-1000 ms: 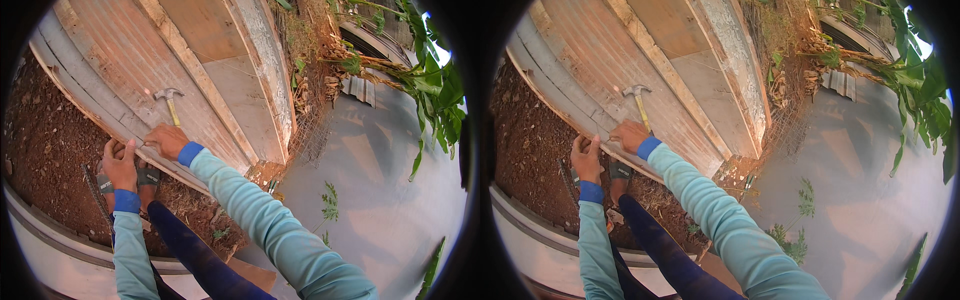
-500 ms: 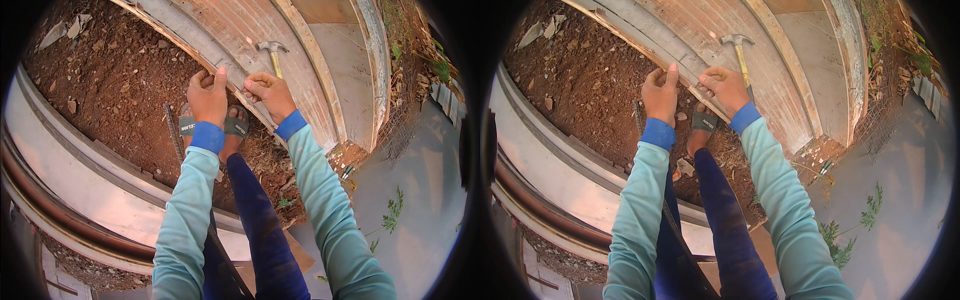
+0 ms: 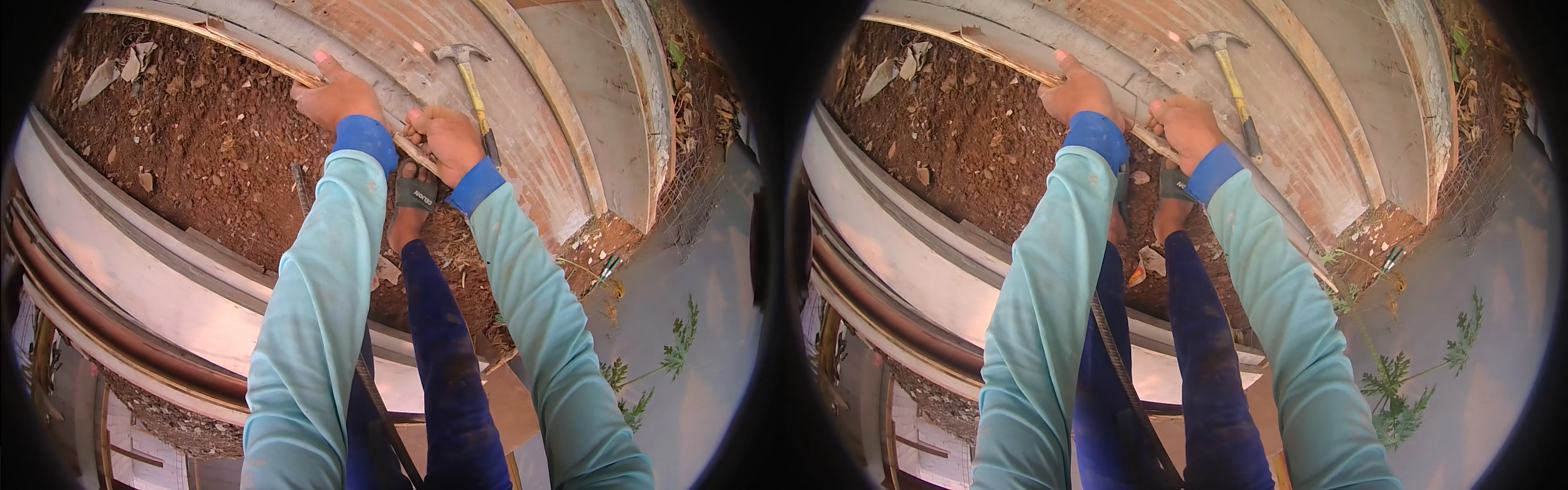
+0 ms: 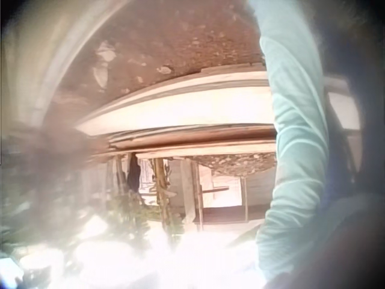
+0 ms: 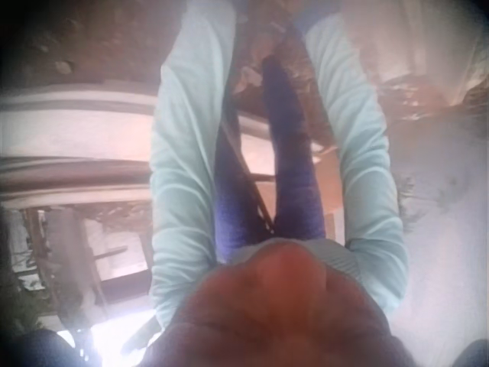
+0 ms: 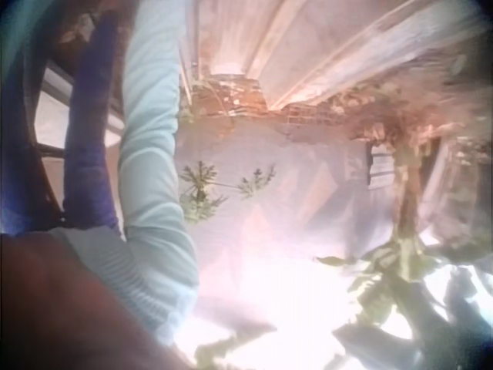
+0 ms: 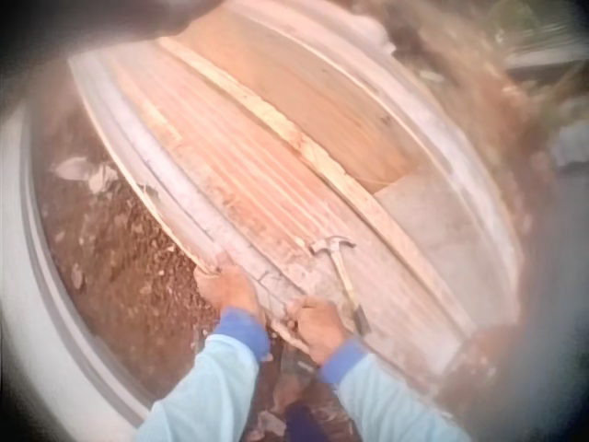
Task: The person uses a hammer to repeatedly strike a long metal sheet lying on the ground. They hold a metal rod in the other hand while striking the sheet along its length.
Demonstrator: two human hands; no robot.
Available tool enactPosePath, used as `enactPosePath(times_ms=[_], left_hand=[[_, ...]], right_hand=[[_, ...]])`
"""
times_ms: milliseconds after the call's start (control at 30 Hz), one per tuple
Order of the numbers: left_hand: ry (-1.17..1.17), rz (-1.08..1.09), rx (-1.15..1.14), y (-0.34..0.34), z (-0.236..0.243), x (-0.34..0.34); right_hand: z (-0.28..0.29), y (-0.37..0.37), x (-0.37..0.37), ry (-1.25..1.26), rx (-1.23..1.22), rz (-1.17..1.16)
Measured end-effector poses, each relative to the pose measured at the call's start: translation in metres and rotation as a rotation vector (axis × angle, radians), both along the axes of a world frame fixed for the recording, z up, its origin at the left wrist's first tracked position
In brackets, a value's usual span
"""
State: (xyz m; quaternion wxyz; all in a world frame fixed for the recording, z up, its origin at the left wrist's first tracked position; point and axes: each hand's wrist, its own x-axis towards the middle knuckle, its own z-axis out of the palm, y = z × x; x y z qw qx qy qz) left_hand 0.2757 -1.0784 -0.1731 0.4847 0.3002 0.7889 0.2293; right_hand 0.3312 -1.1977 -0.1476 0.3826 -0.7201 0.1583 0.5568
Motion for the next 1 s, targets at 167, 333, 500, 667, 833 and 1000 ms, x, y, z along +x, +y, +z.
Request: enactPosePath(times_ms=[167, 333, 500, 667, 833, 1000], left_hand=[[0.046, 0.019, -0.014, -0.006, 0.008, 0.008], [0.078, 0.001, 0.055, -0.006, -0.004, 0.003], [0.148, 0.004, 0.057, -0.005, -0.008, 0.007], [0.189, -0.012, 0.090, -0.005, -0.017, 0.003], [0.153, 0.006, 0.097, -0.006, -0.017, 0.005], [0.216, 0.000, 0.054, -0.004, -0.014, 0.007]], right_hand=[[0.018, -0.011, -0.016, -0.602, 0.205, 0.376], [0.027, -0.024, -0.018, -0.562, 0.278, 0.364], [0.009, -0.026, 0.005, -0.194, 0.085, 0.175], [0.016, -0.016, 0.021, -0.203, 0.226, 0.403], [0.006, -0.026, 0.017, -0.356, 0.381, 0.412], [-0.003, -0.023, -0.002, -0.383, 0.261, 0.183]])
